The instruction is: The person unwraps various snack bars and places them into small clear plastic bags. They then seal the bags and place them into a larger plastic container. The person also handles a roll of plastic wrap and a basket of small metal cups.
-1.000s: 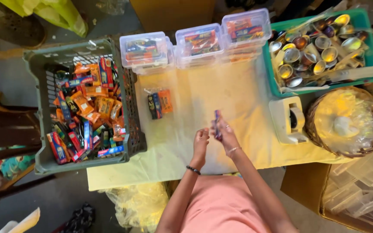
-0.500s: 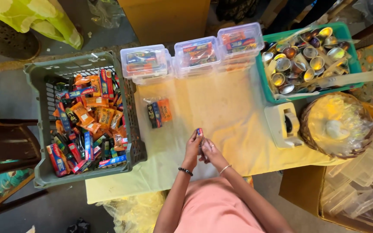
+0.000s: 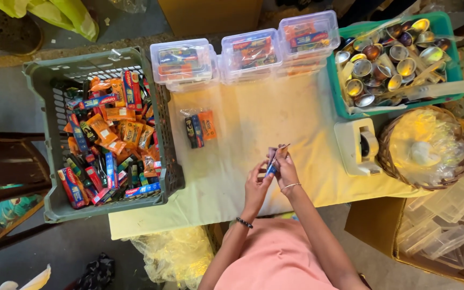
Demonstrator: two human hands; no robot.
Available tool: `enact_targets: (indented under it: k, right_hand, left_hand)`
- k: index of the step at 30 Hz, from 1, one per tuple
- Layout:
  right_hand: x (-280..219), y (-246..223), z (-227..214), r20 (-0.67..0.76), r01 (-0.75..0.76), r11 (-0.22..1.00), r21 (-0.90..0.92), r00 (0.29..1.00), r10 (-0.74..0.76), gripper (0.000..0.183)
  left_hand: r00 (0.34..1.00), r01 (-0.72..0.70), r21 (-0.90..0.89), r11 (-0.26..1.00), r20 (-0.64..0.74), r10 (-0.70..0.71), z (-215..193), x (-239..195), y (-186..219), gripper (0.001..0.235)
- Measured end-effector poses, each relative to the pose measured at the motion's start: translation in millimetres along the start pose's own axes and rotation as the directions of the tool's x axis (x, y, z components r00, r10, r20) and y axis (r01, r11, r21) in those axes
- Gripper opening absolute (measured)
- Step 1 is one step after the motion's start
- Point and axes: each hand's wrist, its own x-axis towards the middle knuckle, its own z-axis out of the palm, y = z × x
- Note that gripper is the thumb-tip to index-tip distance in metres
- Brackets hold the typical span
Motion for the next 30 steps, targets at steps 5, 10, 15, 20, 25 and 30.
enact_targets:
  k: [5,10,15,20,25,30]
  right_hand:
    - [-7.8,28.5,-1.3,-0.002,0.122,0.993,0.012,0.993,-0.121,0.040]
    - [2.0,42.5,-11.7,0.078,0.090,0.996,0.022,0.993,-0.092,0.037]
    - [-1.7,20.6,-5.0,-0.064,0.017,1.000,-0.015,0.998,-0.018,0.035]
    - [-12.0,18.7,4.2,0.041,0.080,0.993,-0.084,0.996,-0.077,0.038]
    - [-4.1,25.6,7.2,0.055,0.121,0.989,-0.081,0.992,-0.117,0.041]
    - [20.8,16.2,-7.3,0.072,0.093,0.995,0.040,0.993,-0.095,0.037]
  left_hand:
    - [0.993,0.103,-0.118,0.988,-0.047,-0.109,4.9,-13.0,-8.3,0.043]
    - [0.969,0.159,-0.150,0.976,-0.163,-0.183,4.8,-5.2,-16.3,0.033]
    - [0.964,0.238,-0.395,0.887,-0.018,-0.267,8.9,6.5,-27.0,0.032]
    - [0.963,0.232,-0.454,0.860,-0.019,-0.270,14.2,18.6,-29.7,0.033]
    - [0.957,0.247,-0.452,0.857,-0.025,-0.289,14.0,28.6,-27.2,0.030]
    - [0.945,0.274,-0.482,0.833,-0.028,-0.327,17.2,35.3,-51.0,0.026]
